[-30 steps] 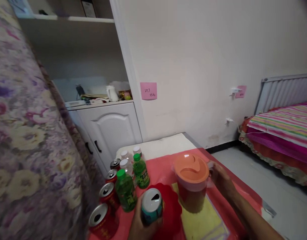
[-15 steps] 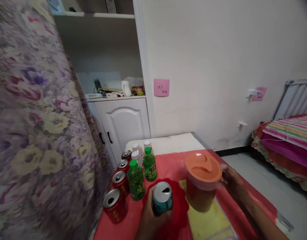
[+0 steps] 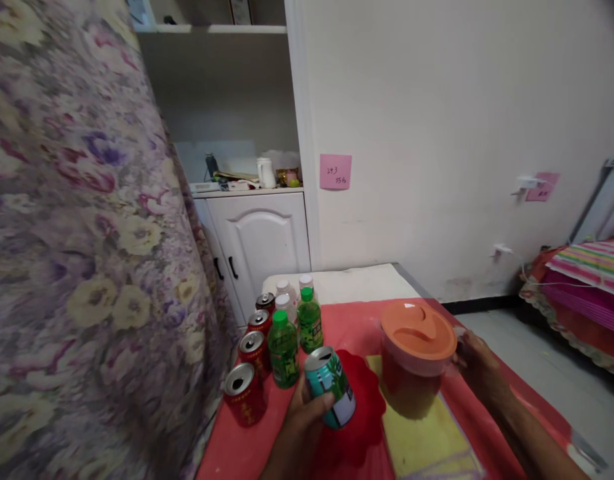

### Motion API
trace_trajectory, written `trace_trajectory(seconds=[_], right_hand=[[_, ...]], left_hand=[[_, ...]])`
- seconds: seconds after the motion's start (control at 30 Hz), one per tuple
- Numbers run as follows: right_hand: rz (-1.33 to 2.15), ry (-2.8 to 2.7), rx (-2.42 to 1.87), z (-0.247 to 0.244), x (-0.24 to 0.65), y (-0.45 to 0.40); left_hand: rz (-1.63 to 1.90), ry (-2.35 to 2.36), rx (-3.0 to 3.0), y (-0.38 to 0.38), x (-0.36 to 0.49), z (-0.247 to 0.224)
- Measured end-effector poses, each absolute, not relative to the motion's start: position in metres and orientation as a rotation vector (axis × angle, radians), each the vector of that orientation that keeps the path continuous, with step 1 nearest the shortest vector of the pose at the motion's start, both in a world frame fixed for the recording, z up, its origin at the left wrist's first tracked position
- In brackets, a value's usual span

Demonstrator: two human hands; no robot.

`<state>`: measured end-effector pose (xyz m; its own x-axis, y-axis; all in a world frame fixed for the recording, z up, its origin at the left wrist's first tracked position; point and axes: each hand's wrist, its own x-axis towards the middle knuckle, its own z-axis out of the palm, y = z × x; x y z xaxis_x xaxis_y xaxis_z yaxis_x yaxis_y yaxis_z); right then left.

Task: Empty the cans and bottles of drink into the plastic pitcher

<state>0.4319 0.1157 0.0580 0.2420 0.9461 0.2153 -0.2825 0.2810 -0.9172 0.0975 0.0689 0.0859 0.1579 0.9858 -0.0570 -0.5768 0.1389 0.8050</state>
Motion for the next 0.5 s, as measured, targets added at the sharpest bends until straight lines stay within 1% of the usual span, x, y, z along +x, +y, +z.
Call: trace_trajectory(seconds=[0.2, 0.43, 0.5], right_hand=[[1.003, -0.904, -0.916, 0.063, 0.429, 0.113], [1.010, -0.924, -0.963, 0.064, 0.429, 0.116], [0.962, -0.960, -0.982, 0.062, 0.430, 0.118]], left_hand=[[1.259, 0.683, 0.694, 0.070, 0.097, 0.085], [1.245, 0.831, 0.827, 0.082, 0.090, 0.066], [1.245, 0.851, 0.894, 0.087, 0.088, 0.062]])
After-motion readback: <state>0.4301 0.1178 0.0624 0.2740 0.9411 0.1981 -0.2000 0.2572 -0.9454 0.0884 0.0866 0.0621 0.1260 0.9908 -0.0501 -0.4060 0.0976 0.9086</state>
